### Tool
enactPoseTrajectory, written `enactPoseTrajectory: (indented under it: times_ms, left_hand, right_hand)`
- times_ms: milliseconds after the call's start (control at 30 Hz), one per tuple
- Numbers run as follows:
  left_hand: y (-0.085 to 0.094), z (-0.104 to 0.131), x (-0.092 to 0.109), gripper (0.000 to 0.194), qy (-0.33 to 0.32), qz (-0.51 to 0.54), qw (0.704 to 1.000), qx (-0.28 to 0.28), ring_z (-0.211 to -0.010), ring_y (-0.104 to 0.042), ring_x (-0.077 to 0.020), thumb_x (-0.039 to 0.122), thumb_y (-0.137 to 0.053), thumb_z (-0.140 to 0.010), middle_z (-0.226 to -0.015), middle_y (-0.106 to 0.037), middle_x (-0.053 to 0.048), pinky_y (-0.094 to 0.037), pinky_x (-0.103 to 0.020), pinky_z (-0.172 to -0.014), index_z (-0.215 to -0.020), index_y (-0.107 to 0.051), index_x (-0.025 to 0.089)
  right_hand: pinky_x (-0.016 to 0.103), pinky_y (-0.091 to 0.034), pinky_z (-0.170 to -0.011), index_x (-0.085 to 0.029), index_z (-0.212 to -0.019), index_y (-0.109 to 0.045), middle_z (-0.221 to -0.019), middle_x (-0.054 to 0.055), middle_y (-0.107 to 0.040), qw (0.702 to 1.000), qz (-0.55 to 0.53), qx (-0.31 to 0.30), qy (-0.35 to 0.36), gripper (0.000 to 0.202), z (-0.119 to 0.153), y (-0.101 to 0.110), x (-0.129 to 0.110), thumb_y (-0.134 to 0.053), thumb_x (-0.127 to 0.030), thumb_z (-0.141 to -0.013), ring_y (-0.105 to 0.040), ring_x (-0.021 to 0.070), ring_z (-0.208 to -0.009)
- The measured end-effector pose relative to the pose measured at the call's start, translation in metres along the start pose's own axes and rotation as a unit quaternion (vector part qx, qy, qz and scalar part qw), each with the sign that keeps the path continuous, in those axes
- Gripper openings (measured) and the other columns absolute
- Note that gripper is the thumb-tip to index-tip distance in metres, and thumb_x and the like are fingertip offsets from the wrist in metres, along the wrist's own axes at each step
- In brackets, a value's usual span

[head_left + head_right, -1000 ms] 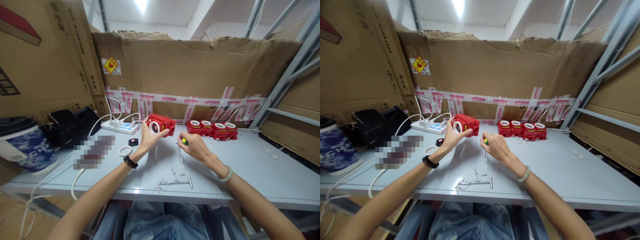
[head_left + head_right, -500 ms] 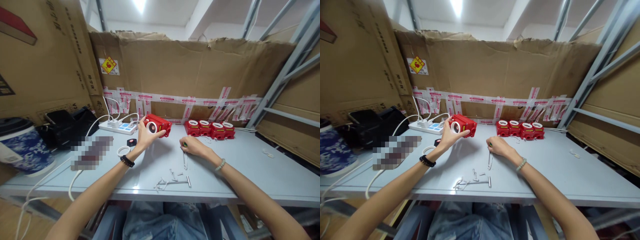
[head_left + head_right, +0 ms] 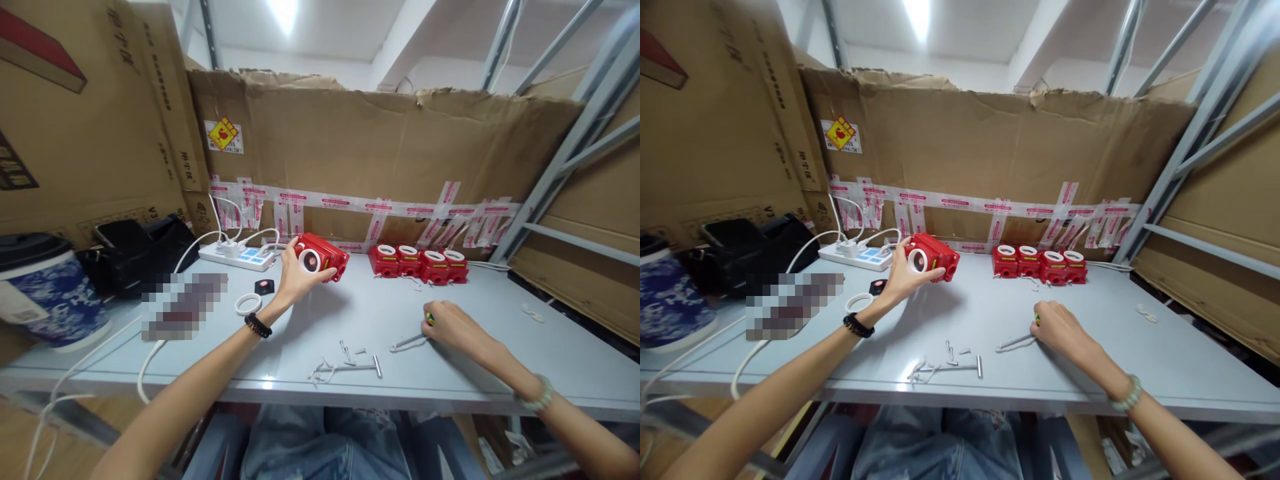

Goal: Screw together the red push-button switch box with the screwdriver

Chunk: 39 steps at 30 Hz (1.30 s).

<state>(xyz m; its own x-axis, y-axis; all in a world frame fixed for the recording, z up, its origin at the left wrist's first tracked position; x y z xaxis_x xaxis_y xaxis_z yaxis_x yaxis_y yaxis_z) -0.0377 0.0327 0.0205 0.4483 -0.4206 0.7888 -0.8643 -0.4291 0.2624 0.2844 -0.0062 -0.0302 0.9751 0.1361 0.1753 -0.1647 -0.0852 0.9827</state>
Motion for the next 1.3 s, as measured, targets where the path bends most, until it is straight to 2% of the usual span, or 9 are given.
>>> enactPoseTrajectory:
  times_ms: [200,300,467,700,800,900,1000,1100,1300]
  left_hand:
    - [-0.005,0.002,0.002,0.101,-0.007,0.010,1.000,-0.015,-0.121,-0.036,-0.0297,0.046,-0.081,-0.044,-0.122,-0.038,-0.012,-0.028,-0.045,-0.103,-0.128,-0.031,0.020]
    - [-0.010,0.004,0.003,0.102,-0.006,0.006,0.999,-0.035,-0.121,-0.037,-0.0294,0.047,-0.081,-0.044,-0.122,-0.037,-0.012,-0.028,-0.045,-0.104,-0.128,-0.030,0.019]
    - [-0.013,0.006,0.001,0.105,0.008,-0.014,0.998,-0.058,-0.122,-0.037,-0.0299,0.049,-0.080,-0.044,-0.125,-0.035,-0.014,-0.028,-0.046,-0.104,-0.130,-0.027,0.018]
    - [-0.019,0.005,-0.002,0.107,0.014,-0.038,0.996,-0.080,-0.124,-0.034,-0.0297,0.050,-0.080,-0.044,-0.128,-0.034,-0.015,-0.027,-0.045,-0.105,-0.131,-0.026,0.016]
    - [-0.027,0.007,-0.004,0.109,0.002,-0.055,0.991,-0.119,-0.124,-0.034,-0.0311,0.053,-0.079,-0.044,-0.128,-0.033,-0.015,-0.029,-0.046,-0.103,-0.132,-0.024,0.019]
    - [-0.039,0.013,-0.007,0.111,-0.012,-0.084,0.979,-0.183,-0.119,-0.039,-0.0329,0.057,-0.078,-0.044,-0.126,-0.035,-0.015,-0.033,-0.048,-0.099,-0.134,-0.025,0.020]
    - [-0.046,0.020,-0.003,0.110,-0.035,-0.124,0.965,-0.230,-0.115,-0.042,-0.0349,0.061,-0.076,-0.045,-0.122,-0.039,-0.014,-0.036,-0.049,-0.094,-0.135,-0.026,0.022]
    - [-0.048,0.024,0.003,0.109,-0.069,-0.168,0.951,-0.251,-0.113,-0.043,-0.0361,0.063,-0.073,-0.048,-0.120,-0.042,-0.014,-0.037,-0.051,-0.091,-0.137,-0.023,0.024]
    - [-0.056,0.031,0.003,0.097,-0.096,-0.208,0.931,-0.283,-0.109,-0.046,-0.0351,0.070,-0.062,-0.057,-0.117,-0.048,-0.012,-0.037,-0.050,-0.089,-0.136,-0.025,0.028]
  right_hand:
    - [0.028,-0.031,-0.058,-0.020,-0.065,-0.057,-0.068,0.010,-0.064,0.997,-0.053,-0.015,0.061,0.026,0.018,0.030,-0.022,-0.042,-0.034,-0.081,-0.057,0.0205,-0.066]
    - [0.028,-0.034,-0.064,-0.019,-0.079,-0.062,-0.075,0.008,-0.064,0.994,-0.074,0.006,0.080,0.022,0.011,0.049,-0.028,-0.047,-0.035,-0.079,-0.056,0.0198,-0.071]
    - [0.027,-0.038,-0.071,-0.022,-0.091,-0.063,-0.090,0.006,-0.061,0.962,-0.151,-0.140,0.179,0.027,0.015,0.023,-0.053,-0.058,-0.037,-0.069,-0.055,0.0203,-0.084]
    - [0.028,-0.040,-0.071,-0.022,-0.081,-0.064,-0.085,0.004,-0.061,0.946,-0.179,-0.189,0.195,0.015,0.040,0.010,-0.059,-0.054,-0.030,-0.071,-0.056,0.0188,-0.081]
    - [0.029,-0.042,-0.071,-0.022,-0.090,-0.065,-0.088,0.006,-0.063,0.957,-0.186,-0.123,0.187,0.023,0.034,0.036,-0.060,-0.055,-0.035,-0.073,-0.057,0.0194,-0.080]
    - [0.028,-0.042,-0.070,-0.021,-0.093,-0.064,-0.081,0.004,-0.064,0.949,-0.244,0.026,0.198,0.024,0.024,0.092,-0.071,-0.050,-0.035,-0.080,-0.057,0.0158,-0.071]
    - [0.024,-0.042,-0.062,-0.018,-0.089,-0.063,-0.081,0.002,-0.063,0.885,-0.358,0.231,0.187,0.018,0.022,0.155,-0.074,-0.052,-0.029,-0.079,-0.054,0.0118,-0.065]
    - [0.021,-0.036,-0.046,-0.018,-0.081,-0.062,-0.069,-0.001,-0.059,0.784,-0.471,0.373,0.156,0.011,0.018,0.183,-0.069,-0.052,-0.022,-0.077,-0.044,0.0072,-0.049]
    - [0.019,-0.032,-0.035,-0.019,-0.071,-0.053,-0.044,-0.010,-0.038,0.579,-0.705,0.382,0.148,0.007,-0.027,0.167,-0.068,-0.048,-0.014,-0.071,-0.036,0.0054,-0.035]
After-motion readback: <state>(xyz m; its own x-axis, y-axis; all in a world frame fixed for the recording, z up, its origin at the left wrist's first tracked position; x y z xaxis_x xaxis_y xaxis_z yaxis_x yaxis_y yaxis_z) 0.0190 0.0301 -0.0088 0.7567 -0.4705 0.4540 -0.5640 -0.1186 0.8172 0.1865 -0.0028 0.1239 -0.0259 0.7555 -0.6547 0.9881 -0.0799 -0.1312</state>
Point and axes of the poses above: each hand's wrist, its own z-axis away from the middle knuckle, its own y-axis out of the back of the hand, x = y × z, the point moved 10 cm from there along -z, towards the middle knuckle
